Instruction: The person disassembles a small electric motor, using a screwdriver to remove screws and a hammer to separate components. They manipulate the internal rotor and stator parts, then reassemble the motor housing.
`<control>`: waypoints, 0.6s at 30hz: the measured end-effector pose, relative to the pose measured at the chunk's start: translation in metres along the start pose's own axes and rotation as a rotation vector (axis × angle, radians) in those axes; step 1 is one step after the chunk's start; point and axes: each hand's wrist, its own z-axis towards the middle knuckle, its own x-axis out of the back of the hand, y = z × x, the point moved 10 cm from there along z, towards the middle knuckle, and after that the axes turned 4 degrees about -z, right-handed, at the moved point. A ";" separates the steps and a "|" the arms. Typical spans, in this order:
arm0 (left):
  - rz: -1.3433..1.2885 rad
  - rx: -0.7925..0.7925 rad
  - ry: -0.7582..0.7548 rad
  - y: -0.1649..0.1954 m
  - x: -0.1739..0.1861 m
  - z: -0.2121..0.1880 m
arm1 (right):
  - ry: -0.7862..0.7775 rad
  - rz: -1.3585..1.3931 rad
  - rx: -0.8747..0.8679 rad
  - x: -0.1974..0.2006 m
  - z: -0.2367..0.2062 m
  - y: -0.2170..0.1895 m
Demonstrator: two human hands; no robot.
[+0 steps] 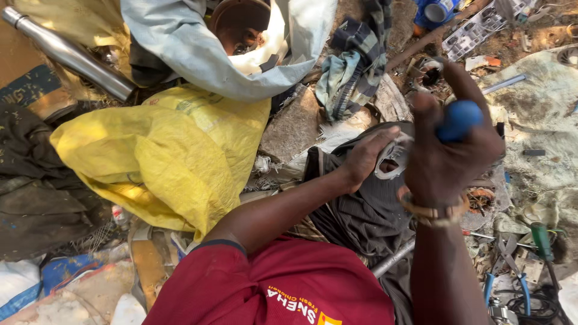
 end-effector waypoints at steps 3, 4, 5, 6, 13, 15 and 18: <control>-0.297 0.039 -0.068 0.017 0.002 -0.005 | 0.081 0.188 0.015 0.005 -0.005 -0.001; -0.280 -0.005 -0.075 0.028 0.007 -0.007 | 0.058 0.157 -0.017 0.010 -0.013 0.009; -0.273 -0.033 -0.074 0.036 0.012 -0.007 | 0.030 0.126 -0.067 0.023 -0.030 0.020; -0.266 -0.050 -0.075 0.042 0.017 -0.008 | 0.036 0.122 -0.165 0.037 -0.049 0.039; -0.247 0.006 -0.022 0.017 0.011 0.021 | 0.122 0.181 -0.949 0.114 -0.219 0.163; -0.013 0.049 -0.092 -0.010 -0.020 0.023 | 0.176 0.175 -0.937 0.131 -0.235 0.168; 0.119 0.191 -0.252 -0.070 -0.080 0.005 | 0.140 0.184 -0.925 0.139 -0.230 0.163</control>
